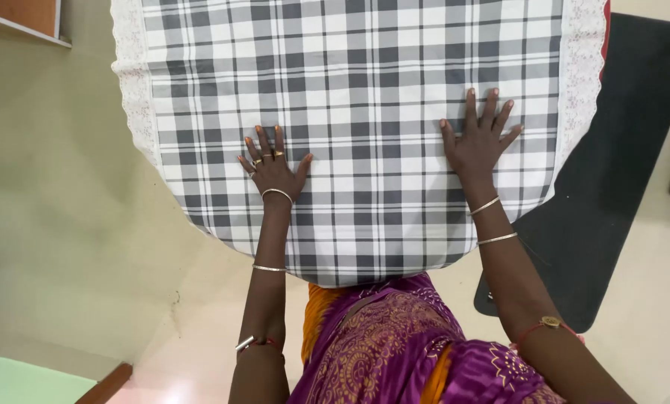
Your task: The person smooths a checkered tablecloth on a round table by hand, walking around the table to flatten the fabric and adjust the edges. She uses both hands to press and rub the cloth surface repeatedly.
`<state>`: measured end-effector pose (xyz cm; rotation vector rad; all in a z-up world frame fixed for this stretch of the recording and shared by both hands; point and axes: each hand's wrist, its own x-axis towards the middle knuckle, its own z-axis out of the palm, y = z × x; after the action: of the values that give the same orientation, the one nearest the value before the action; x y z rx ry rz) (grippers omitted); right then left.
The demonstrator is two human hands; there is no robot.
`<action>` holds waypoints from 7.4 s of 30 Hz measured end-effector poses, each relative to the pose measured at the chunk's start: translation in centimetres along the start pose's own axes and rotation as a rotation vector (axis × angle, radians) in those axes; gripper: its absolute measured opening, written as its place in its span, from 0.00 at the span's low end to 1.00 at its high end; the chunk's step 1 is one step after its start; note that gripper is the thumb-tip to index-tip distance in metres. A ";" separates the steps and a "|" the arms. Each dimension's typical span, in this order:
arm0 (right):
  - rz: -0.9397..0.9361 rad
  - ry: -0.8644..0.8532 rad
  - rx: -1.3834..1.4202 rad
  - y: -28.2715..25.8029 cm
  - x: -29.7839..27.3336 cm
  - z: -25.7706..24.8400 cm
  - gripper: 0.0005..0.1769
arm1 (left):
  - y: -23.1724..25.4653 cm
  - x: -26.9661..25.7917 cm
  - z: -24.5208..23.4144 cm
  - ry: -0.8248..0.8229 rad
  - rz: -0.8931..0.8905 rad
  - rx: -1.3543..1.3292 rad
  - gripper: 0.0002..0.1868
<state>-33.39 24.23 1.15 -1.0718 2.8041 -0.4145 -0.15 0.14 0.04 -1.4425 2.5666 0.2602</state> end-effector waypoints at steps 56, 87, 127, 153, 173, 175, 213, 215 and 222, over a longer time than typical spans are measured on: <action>-0.349 -0.171 -0.055 -17.3 -15.6 2.8 0.36 | -5.3 -8.6 -2.4 -0.097 -0.064 -0.205 0.49; -0.401 -0.067 0.046 -16.7 -16.5 3.1 0.36 | -11.4 -17.6 -1.3 -0.034 -0.449 -0.376 0.45; -0.562 -0.135 -0.022 -45.5 -18.4 12.1 0.38 | -27.1 -7.7 -4.2 -0.016 0.280 -0.225 0.43; -0.431 -0.153 -0.026 -46.3 -17.5 12.6 0.32 | -33.8 12.7 -8.1 -0.235 0.609 -0.041 0.47; -0.192 0.181 0.145 -57.5 -8.1 15.2 0.28 | -33.9 18.8 -12.3 -0.212 0.824 -0.065 0.23; -0.168 0.181 0.175 -60.9 -3.9 16.4 0.29 | -34.2 20.0 -12.2 -0.312 0.830 -0.007 0.24; 0.111 0.093 -0.056 -73.3 14.2 21.4 0.39 | -36.5 49.2 -17.9 -0.314 1.281 0.123 0.48; 0.125 0.091 -0.044 -73.3 14.4 21.2 0.39 | -36.2 49.6 -17.6 -0.304 1.290 0.101 0.45; 0.148 0.086 -0.055 -73.8 14.8 20.8 0.38 | -36.1 54.1 -19.1 -0.394 1.200 0.100 0.42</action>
<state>6.72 -42.74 2.67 -0.8676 2.9616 -0.3785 1.72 -67.54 3.01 0.3167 2.6629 0.4785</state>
